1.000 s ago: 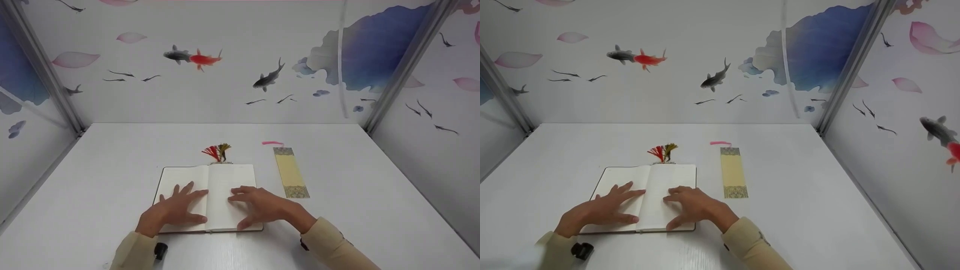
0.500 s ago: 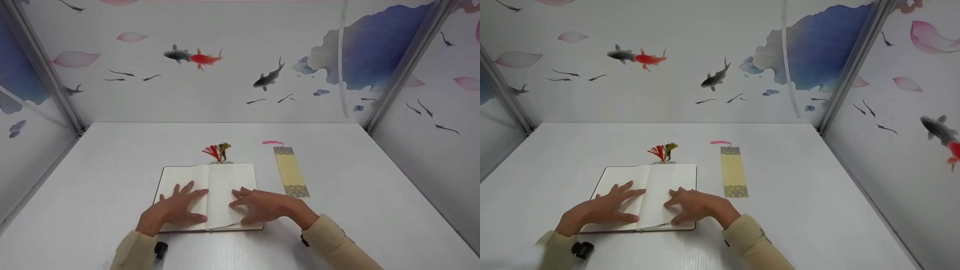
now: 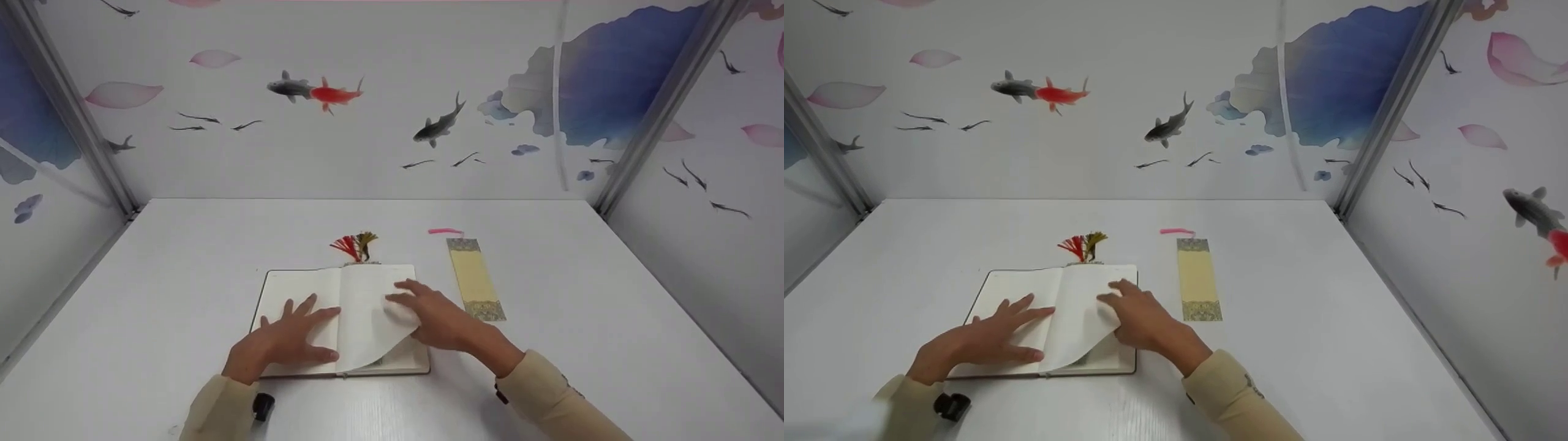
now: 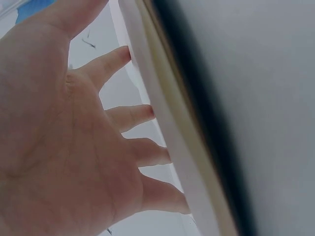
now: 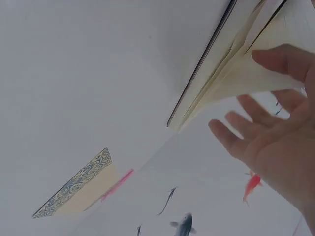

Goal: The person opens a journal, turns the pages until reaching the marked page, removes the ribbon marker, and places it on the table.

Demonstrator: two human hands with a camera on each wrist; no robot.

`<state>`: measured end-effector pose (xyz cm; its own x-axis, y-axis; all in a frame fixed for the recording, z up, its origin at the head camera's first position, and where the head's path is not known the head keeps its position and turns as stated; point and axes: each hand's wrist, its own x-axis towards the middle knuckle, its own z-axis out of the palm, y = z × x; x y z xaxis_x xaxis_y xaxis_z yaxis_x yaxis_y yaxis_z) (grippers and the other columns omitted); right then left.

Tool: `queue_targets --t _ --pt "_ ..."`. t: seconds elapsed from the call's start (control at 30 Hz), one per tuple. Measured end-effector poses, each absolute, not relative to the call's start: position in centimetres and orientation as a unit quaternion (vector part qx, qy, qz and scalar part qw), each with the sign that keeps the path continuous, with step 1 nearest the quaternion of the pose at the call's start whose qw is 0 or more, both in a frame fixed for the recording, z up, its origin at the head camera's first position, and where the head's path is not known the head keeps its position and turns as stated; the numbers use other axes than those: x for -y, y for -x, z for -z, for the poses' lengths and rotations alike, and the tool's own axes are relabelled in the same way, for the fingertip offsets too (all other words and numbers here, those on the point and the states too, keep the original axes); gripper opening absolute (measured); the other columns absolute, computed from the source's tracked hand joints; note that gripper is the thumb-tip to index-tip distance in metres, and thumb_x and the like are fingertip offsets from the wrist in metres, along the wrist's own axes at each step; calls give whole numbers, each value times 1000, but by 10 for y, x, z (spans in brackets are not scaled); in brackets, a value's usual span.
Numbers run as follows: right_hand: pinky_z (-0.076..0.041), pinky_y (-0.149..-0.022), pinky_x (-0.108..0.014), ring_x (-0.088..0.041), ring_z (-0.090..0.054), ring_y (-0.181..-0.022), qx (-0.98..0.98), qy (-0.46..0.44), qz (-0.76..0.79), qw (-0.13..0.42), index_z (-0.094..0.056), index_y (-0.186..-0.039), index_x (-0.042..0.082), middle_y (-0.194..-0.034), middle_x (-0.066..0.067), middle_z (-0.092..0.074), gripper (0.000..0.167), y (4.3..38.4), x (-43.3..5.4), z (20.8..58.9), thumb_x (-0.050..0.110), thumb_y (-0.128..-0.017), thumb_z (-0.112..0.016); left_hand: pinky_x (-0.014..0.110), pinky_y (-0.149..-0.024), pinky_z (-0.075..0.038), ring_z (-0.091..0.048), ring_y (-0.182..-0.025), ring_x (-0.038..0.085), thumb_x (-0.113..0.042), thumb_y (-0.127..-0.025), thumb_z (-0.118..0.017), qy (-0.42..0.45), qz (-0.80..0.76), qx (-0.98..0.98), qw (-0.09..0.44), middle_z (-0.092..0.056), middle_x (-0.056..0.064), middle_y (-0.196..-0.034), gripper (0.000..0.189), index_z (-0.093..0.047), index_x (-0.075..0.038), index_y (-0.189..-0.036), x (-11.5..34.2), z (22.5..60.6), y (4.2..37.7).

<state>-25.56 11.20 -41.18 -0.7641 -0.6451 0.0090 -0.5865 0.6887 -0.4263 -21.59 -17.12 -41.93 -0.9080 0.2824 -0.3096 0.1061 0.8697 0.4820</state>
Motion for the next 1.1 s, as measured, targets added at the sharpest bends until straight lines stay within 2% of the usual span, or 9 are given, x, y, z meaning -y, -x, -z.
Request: queue_targets --t 0.1,0.2,0.33,0.47,0.57,0.73,0.87,0.97,1.1 --pt "-46 -108 -56 -43 -43 -142 -907 272 319 31 -43 -149 2 -157 -24 -33 65 261 -111 414 -2 -90 -70 86 -106 -1 0 -151 57 -51 -87 -73 -105 -239 -947 188 -10 18 -169 81 -37 -28 -155 172 420 215" --pt "-50 -105 -51 -42 -48 -138 -881 176 438 30 -38 -151 0 -157 -24 -34 62 264 -110 415 5 -95 -65 86 -106 -1 0 -151 57 -51 -86 -73 -107 -240 -946 188 -10 18 -169 81 -37 -28 -156 172 420 215" --pt "-55 -99 -45 -39 -57 -131 -815 45 571 86 -40 -150 1 -154 -22 -41 56 264 -108 410 16 -100 -59 86 -106 -1 0 -151 57 -51 -87 -73 -106 -239 -946 190 -10 17 -169 81 -36 -28 -156 172 419 214" --pt "-52 -104 -47 -41 -52 -136 -749 -31 643 155 -42 -149 2 -154 -20 -44 53 263 -108 405 24 -102 -54 86 -106 -1 1 -151 57 -51 -87 -72 -106 -238 -946 191 -9 17 -169 81 -36 -28 -156 172 417 214" --pt "-53 -103 -47 -41 -51 -136 -732 -40 655 181 -43 -149 2 -152 -21 -46 53 262 -109 404 21 -100 -55 86 -106 -1 1 -151 57 -51 -87 -72 -105 -236 -947 192 -9 18 -169 81 -35 -28 -156 172 417 214" --pt "-59 -87 -39 -28 -66 -114 -728 -7 661 182 -44 -148 0 -141 -23 -55 55 261 -110 406 7 -95 -57 88 -104 0 1 -151 57 -53 -87 -71 -106 -231 -947 194 -8 18 -169 83 -33 -28 -157 172 418 215" --pt "-58 -79 -33 -21 -67 -102 -721 11 669 178 -43 -148 1 -136 -21 -59 57 261 -107 406 5 -93 -56 88 -103 1 2 -150 58 -54 -88 -69 -109 -226 -947 199 -6 19 -169 83 -31 -28 -158 171 418 216" --pt "-58 -82 -32 -23 -66 -108 -709 17 682 177 -41 -150 3 -140 -19 -57 58 260 -103 407 8 -95 -57 89 -102 1 3 -150 58 -54 -89 -68 -108 -220 -948 205 -4 19 -169 83 -30 -29 -158 171 418 216" --pt "-53 -101 -41 -33 -56 -133 -682 47 702 201 -29 -156 4 -153 -18 -46 64 259 -96 409 25 -101 -56 88 -103 -1 3 -150 58 -55 -90 -66 -107 -213 -948 211 -3 18 -170 82 -28 -29 -159 172 417 215"
